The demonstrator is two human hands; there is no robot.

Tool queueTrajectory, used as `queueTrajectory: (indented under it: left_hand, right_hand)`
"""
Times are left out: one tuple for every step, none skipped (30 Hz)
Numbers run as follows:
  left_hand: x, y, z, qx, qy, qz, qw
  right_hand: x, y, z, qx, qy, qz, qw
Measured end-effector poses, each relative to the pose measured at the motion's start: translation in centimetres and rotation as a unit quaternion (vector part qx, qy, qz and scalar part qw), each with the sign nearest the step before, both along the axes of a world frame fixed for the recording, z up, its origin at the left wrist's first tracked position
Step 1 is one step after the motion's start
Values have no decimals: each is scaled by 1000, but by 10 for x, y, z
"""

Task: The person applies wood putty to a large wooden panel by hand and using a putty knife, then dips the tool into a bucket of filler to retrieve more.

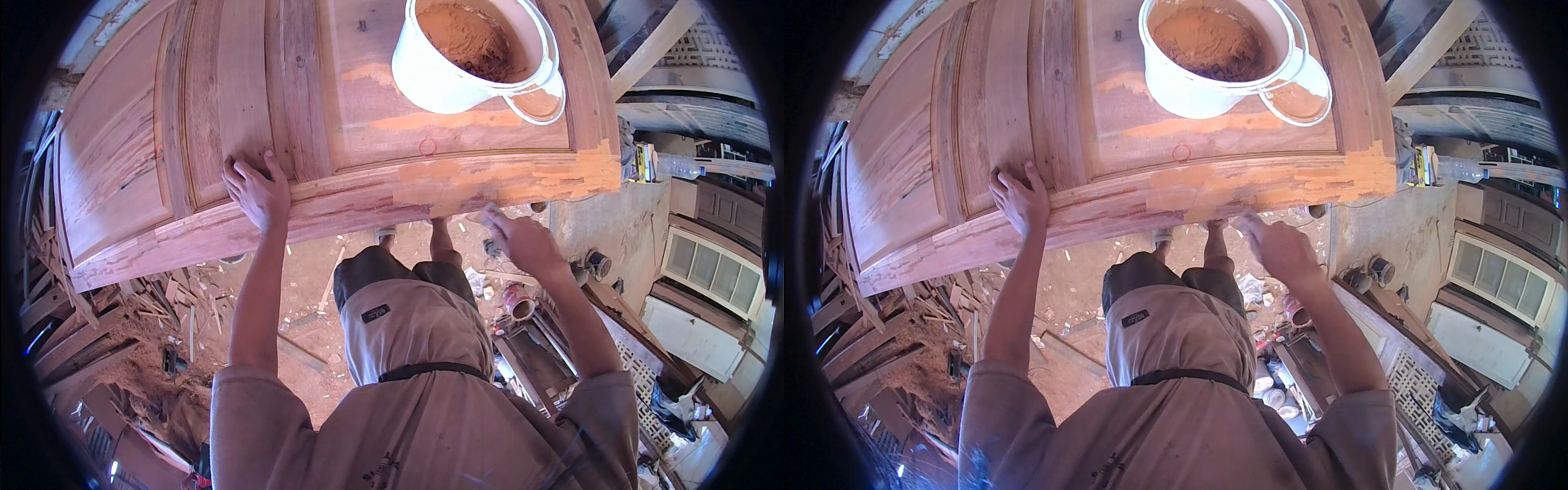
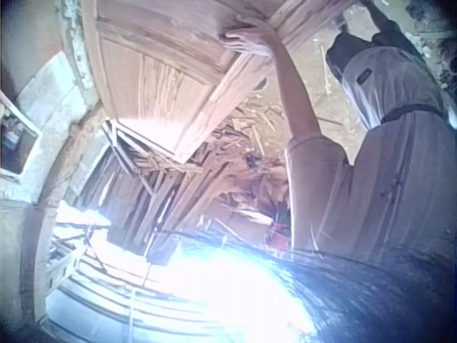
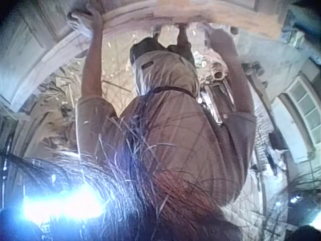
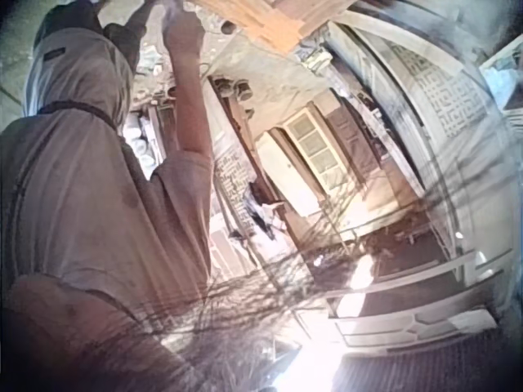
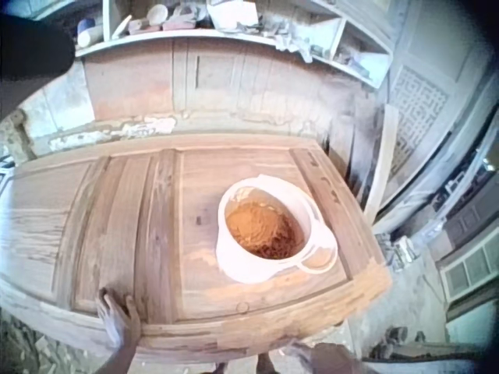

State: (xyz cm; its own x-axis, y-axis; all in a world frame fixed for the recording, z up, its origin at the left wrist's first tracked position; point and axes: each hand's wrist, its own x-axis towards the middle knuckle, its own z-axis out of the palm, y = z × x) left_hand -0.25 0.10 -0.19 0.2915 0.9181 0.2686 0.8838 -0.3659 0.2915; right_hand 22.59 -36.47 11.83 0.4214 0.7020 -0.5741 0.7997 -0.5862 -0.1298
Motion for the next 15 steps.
queueTrajectory:
  left_hand:
    - [2, -1, 2, -13, -2, 2, 1000]
    - [2, -1, 5, -24, -1, 7, 1000]
    - [2, -2, 4, -25, -1, 7, 1000]
    - [3, -2, 1, -10, -2, 2, 1000]
    - [3, -1, 0, 6, -2, -4, 1000]
    - [2, -1, 1, 10, -1, -4, 1000]
    - [3, -1, 1, 5, -2, -3, 1000]
    - [2, -1, 0, 0, -1, 0, 1000]
    - [1, -1, -1, 1, 2, -1, 1000]
    - [0, 0, -3, 0, 3, 2, 1000]
    - [1, -2, 0, 0, 7, 2, 1000]
    - [3, -1, 2, 2, 11, -2, 1000]
    - [5, 0, 6, 4, 7, -7, 1000]
    - [4, -1, 5, 0, 1, -10, 1000]
    - [3, -2, 2, -3, 4, -12, 1000]
  right_hand:
    - [2, -10, -7, 32, 3, -29, 999]
    - [1, -17, -14, 66, 8, -55, 996]
    - [-14, -14, -14, 159, 54, -73, 983]
    - [-32, -7, -13, 164, 61, -91, 980]
    - [-52, 6, -11, 173, 68, -109, 976]
    - [-72, 13, -21, 161, 53, -126, 978]
    - [-91, 17, -34, 147, 34, -144, 978]
    - [-101, 22, -43, 158, 26, -153, 975]
    - [-112, 26, -52, 170, 19, -160, 972]
    - [-119, 31, -59, 200, 5, -180, 963]
    - [-121, 33, -58, 197, 9, -201, 959]
    - [-123, 35, -57, 194, 13, -223, 955]
    - [-123, 36, -57, 195, 16, -228, 954]
    - [-124, 36, -58, 174, 5, -223, 959]
    - [-126, 35, -58, 154, -7, -219, 964]
